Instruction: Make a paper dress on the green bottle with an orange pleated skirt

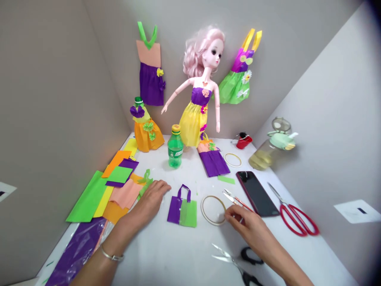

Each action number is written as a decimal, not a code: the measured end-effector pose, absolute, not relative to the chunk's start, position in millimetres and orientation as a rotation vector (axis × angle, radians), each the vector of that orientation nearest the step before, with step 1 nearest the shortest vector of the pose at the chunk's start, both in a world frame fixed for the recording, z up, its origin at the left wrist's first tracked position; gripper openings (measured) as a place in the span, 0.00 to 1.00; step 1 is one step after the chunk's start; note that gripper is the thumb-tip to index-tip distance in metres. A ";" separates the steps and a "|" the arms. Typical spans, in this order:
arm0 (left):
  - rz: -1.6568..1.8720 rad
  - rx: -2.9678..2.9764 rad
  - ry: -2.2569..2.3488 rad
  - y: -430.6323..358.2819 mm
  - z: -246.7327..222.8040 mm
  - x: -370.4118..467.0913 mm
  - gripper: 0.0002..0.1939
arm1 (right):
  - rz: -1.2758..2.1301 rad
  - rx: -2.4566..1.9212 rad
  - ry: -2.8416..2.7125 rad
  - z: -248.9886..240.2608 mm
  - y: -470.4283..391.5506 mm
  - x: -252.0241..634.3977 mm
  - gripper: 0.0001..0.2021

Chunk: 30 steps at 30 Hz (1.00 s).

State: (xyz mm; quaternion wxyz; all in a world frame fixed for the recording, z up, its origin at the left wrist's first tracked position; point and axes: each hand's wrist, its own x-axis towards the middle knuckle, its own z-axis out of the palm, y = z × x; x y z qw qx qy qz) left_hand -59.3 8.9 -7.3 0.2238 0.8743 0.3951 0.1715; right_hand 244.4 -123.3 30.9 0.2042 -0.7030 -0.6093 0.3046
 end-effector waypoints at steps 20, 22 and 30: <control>0.494 2.578 1.349 44.3 16.9 -85.4 0.14 | 0.665 -1.729 -1.378 -0.8 -122.8 235.3 0.15; 0.427 2.572 1.431 63.2 21.4 -82.7 0.12 | 0.650 -1.724 -1.408 -1.3 -123.3 233.2 0.14; 0.082 2.520 1.364 97.1 23.2 -72.6 0.15 | 0.595 -1.678 -1.472 -0.1 -127.7 229.7 0.14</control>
